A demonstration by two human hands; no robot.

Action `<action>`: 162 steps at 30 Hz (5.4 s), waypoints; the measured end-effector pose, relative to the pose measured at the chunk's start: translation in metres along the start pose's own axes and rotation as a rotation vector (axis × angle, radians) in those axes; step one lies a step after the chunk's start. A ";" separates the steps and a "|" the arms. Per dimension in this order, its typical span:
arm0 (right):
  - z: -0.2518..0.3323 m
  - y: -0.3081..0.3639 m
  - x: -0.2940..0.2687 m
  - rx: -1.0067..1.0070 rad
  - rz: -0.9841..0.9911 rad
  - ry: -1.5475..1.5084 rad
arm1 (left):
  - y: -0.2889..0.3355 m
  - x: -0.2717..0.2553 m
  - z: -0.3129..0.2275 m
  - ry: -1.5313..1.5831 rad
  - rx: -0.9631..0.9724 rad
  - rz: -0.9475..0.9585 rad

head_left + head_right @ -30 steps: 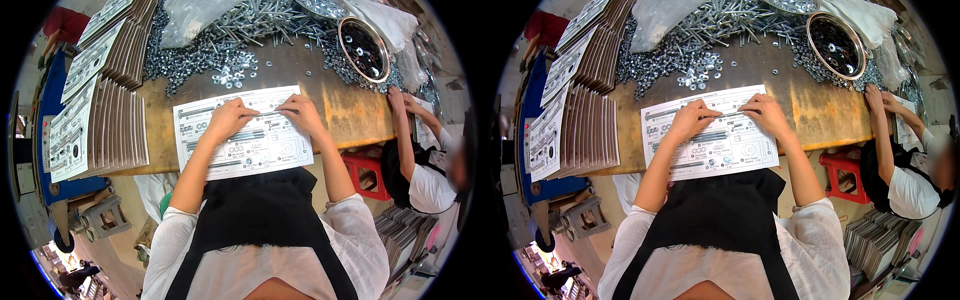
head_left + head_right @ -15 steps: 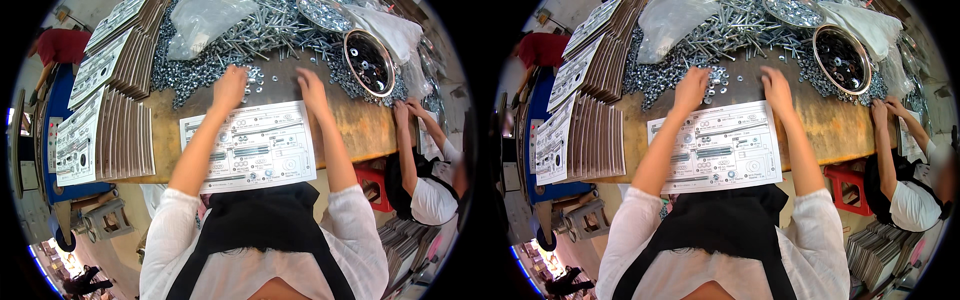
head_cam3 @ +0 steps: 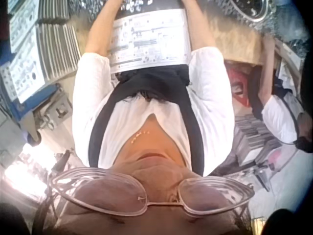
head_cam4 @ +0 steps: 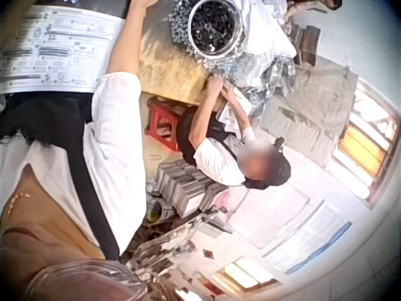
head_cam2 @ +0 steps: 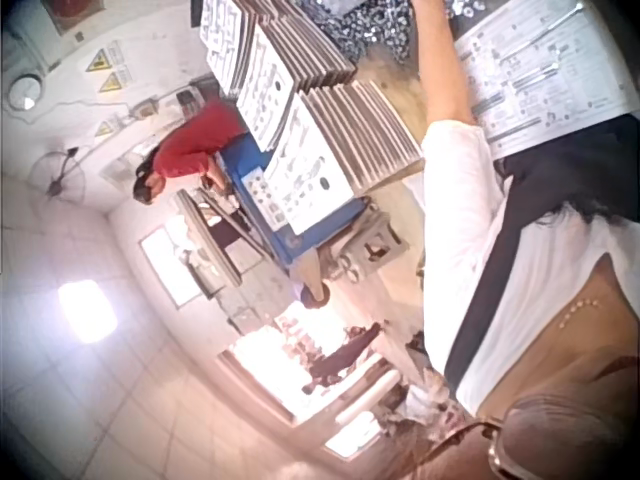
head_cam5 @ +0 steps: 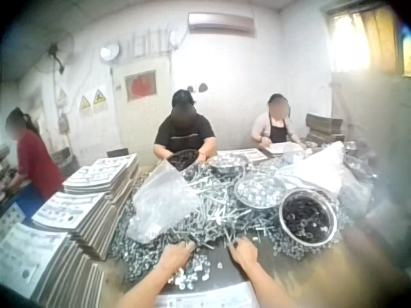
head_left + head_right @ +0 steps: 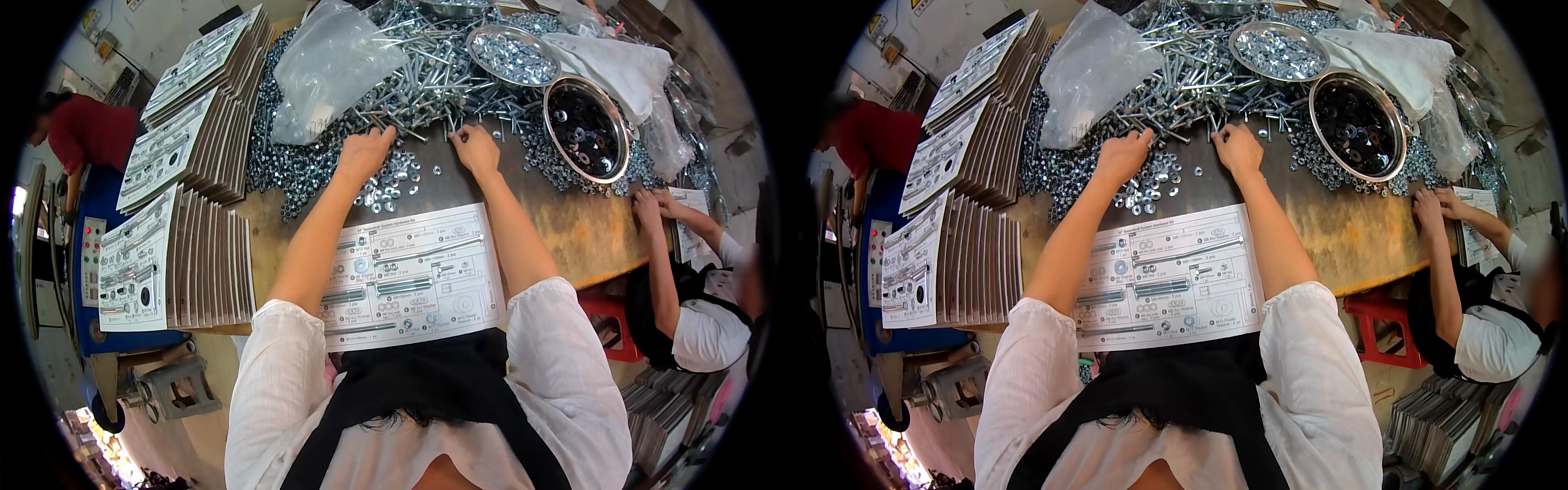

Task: The person assembles hardware kits by placing screws, nuts, and washers into designated slots on printed cardboard templates. They repeatedly pick components from piles on the table, arrange them on the template, and stack completed sheets. Other workers are visible in the background performing similar tasks.

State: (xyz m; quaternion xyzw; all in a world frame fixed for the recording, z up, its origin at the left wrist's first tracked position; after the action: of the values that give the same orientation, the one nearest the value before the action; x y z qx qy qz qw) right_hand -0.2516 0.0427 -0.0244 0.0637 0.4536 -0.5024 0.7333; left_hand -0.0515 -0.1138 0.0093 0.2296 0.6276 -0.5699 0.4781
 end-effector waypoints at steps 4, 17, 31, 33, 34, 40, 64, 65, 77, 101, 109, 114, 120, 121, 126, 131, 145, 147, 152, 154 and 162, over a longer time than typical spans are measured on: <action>-0.012 0.022 -0.027 -0.025 -0.070 -0.158 | 0.019 -0.069 -0.025 0.391 -0.562 -0.181; -0.005 0.137 -0.106 -0.375 0.225 -0.198 | 0.137 -0.079 -0.080 0.465 -0.230 0.056; -0.003 0.142 -0.103 -0.314 0.270 -0.223 | 0.129 -0.071 -0.089 0.503 -0.247 0.085; -0.005 0.141 -0.104 -0.322 0.256 -0.217 | 0.125 -0.070 -0.092 0.504 -0.251 0.110; -0.004 0.142 -0.103 -0.329 0.255 -0.217 | 0.127 -0.071 -0.091 0.498 -0.253 0.130; -0.020 0.086 -0.092 -0.168 0.071 -0.375 | 0.121 -0.089 -0.089 0.633 -0.349 -0.024; -0.106 -0.087 -0.005 1.123 -0.004 -1.135 | 0.119 -0.138 -0.105 0.864 -0.370 -0.028; -0.102 -0.079 -0.008 1.132 0.017 -1.151 | 0.122 -0.139 -0.107 0.870 -0.373 -0.018; -0.077 -0.048 -0.020 1.227 0.524 -2.306 | 0.136 -0.134 -0.106 0.863 -0.337 0.045; -0.052 -0.028 -0.086 0.233 -0.236 0.273 | 0.133 -0.145 -0.110 0.871 -0.368 0.114; 0.013 0.131 -0.131 0.500 0.674 -1.017 | 0.097 -0.166 -0.128 0.501 -0.122 -0.258; 0.024 0.194 -0.178 0.586 0.839 -1.164 | 0.094 -0.158 -0.165 0.617 0.036 -0.118; -0.003 0.246 -0.192 0.294 0.460 -0.233 | 0.132 -0.116 -0.211 0.709 -0.085 -0.026; -0.004 0.252 -0.194 0.273 0.431 -0.096 | 0.138 -0.114 -0.217 0.672 -0.060 -0.014; -0.007 0.262 -0.185 0.047 0.315 0.216 | 0.147 -0.105 -0.221 0.570 -0.033 -0.048; -0.011 0.257 -0.188 0.123 0.421 0.344 | 0.149 -0.105 -0.220 0.594 -0.051 -0.035; -0.164 -0.028 -0.225 -0.036 -0.149 0.294 | 0.120 -0.144 -0.188 0.670 -0.073 -0.222; -0.179 -0.043 -0.216 -0.028 -0.148 0.250 | 0.129 -0.149 -0.174 0.631 -0.140 -0.227; -0.178 -0.052 -0.211 -0.001 -0.070 0.190 | 0.168 -0.142 -0.144 0.604 -0.295 -0.171; -0.184 -0.059 -0.214 0.019 -0.095 0.168 | 0.164 -0.141 -0.141 0.619 -0.312 -0.149; -0.145 -0.032 -0.235 0.385 -0.052 -0.681 | 0.150 -0.153 -0.138 0.712 -0.288 -0.156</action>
State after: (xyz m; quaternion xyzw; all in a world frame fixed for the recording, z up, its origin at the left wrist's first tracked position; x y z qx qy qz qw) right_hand -0.3840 0.2663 0.0752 0.0182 0.0829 -0.5892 0.8035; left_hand 0.0937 0.0910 0.0523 0.2952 0.8433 -0.3954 0.2129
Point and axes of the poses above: each hand's wrist, its own y-axis away from the middle knuckle, its own x-axis out of the palm, z = x × y, the point moved 3 cm from there along -y, towards the middle knuckle, and after that the axes turned 12 degrees about -z, right-handed, at the moved point
